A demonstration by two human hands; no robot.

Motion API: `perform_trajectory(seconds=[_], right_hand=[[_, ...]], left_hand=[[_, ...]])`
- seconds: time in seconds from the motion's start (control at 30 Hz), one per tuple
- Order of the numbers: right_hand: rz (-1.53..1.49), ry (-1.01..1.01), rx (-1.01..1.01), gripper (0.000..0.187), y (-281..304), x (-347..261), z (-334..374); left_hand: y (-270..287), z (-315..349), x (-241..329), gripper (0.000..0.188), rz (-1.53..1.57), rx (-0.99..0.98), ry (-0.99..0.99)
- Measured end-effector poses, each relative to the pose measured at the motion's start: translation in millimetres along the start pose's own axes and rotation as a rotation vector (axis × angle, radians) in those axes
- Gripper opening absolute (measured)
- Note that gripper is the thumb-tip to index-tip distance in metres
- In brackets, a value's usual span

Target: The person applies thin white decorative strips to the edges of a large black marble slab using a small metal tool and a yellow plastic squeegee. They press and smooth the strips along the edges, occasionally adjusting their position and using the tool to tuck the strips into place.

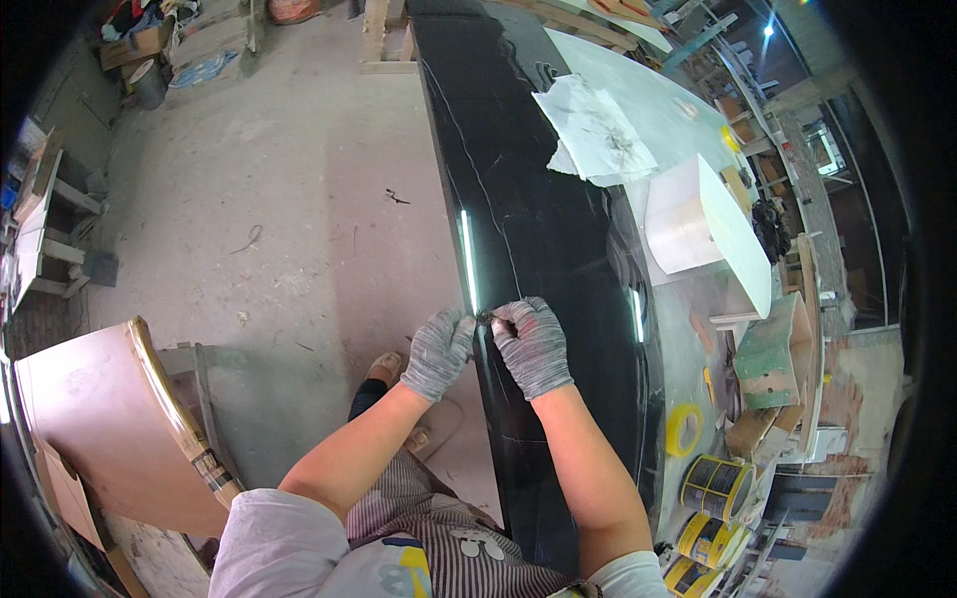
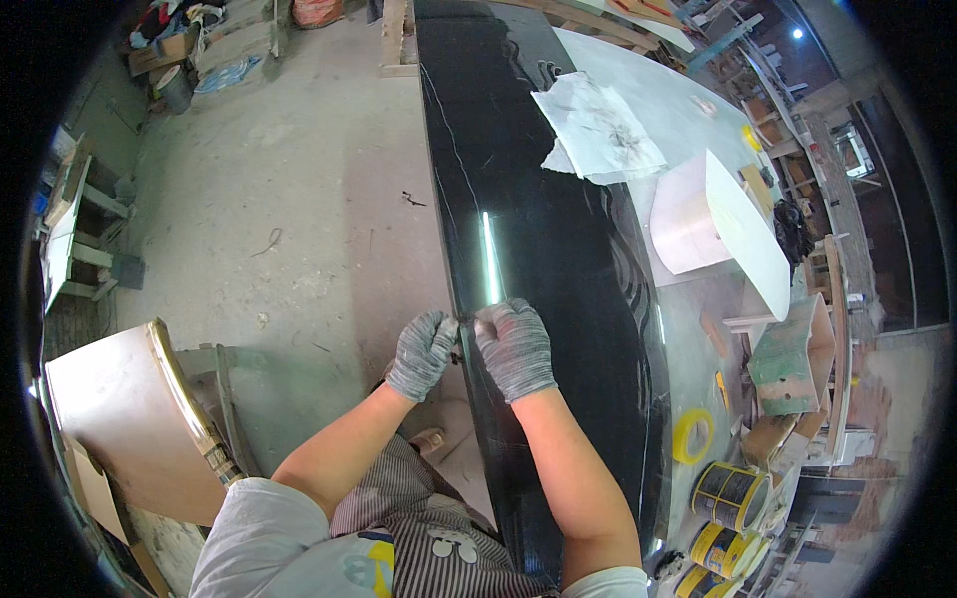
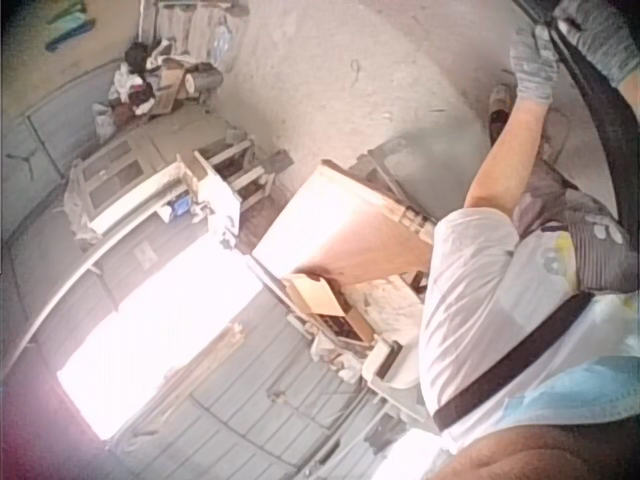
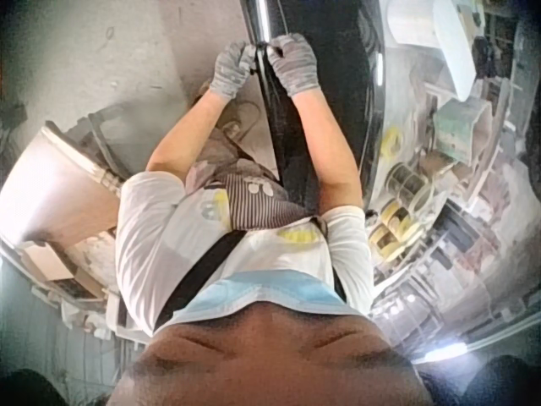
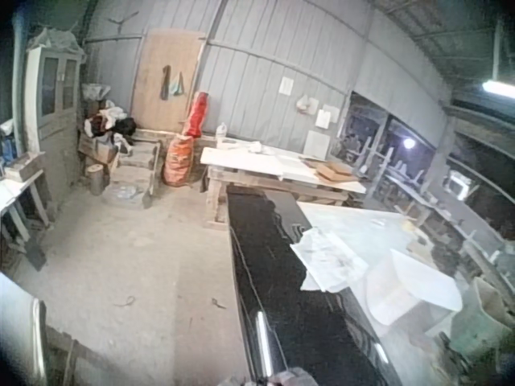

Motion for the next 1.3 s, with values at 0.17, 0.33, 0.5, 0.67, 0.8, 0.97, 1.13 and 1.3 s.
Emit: perform_trajectory(seconds=[0.17, 0.33, 0.5, 0.67, 0.8, 0.97, 1.13, 1.3], right_hand=[[0.014, -0.007, -0.002, 0.012, 4.3, -1.8, 22.4], [0.030, -0.019, -0.005, 0.013, 5.6, 0.6, 43.9], [0.014, -0.012, 0.003, 0.014, 7.4, 2.4, 61.7], [0.042, -0.023, -0.020, 0.014, 12.6, -4.2, 75.0], [0.072, -0.020, -0.037, 0.014, 14.6, -3.0, 85.8], [0.045, -0.036, -0.041, 0.016, 17.6, -5.3, 98.3], [0.033, -0.012, -0.022, 0.018, 20.8, -6.3, 111.5], [0.056, 0.054, 0.049, 0.018, 20.7, -1.0, 127.8]], left_hand=[[-1.7, 18.7, -6.9, 0.026, -0.147, 0.013, -0.127], [-7.2, 38.9, -14.7, 0.027, -0.152, 0.001, -0.114], [-9.9, 55.1, -10.3, 0.025, -0.168, 0.032, -0.187], [-9.3, 70.0, -9.9, 0.020, -0.295, 0.008, -0.224], [-11.9, 80.9, -9.2, 0.020, -0.183, -0.006, -0.169], [-13.2, 91.4, -5.2, 0.020, -0.194, -0.011, -0.189], [-15.3, 105.1, -3.5, 0.020, -0.193, -0.031, -0.160], [-19.3, 120.3, -4.5, 0.019, -0.151, -0.047, -0.171]])
Point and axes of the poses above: each hand's wrist, its own z-axis away from the middle knuckle, its own y-axis out of the back of the hand, x = y × z, the point moved 3 cm from there along -z, towards the middle knuckle, and after that the axes turned 2 degrees about -y, right-handed, at the moved point
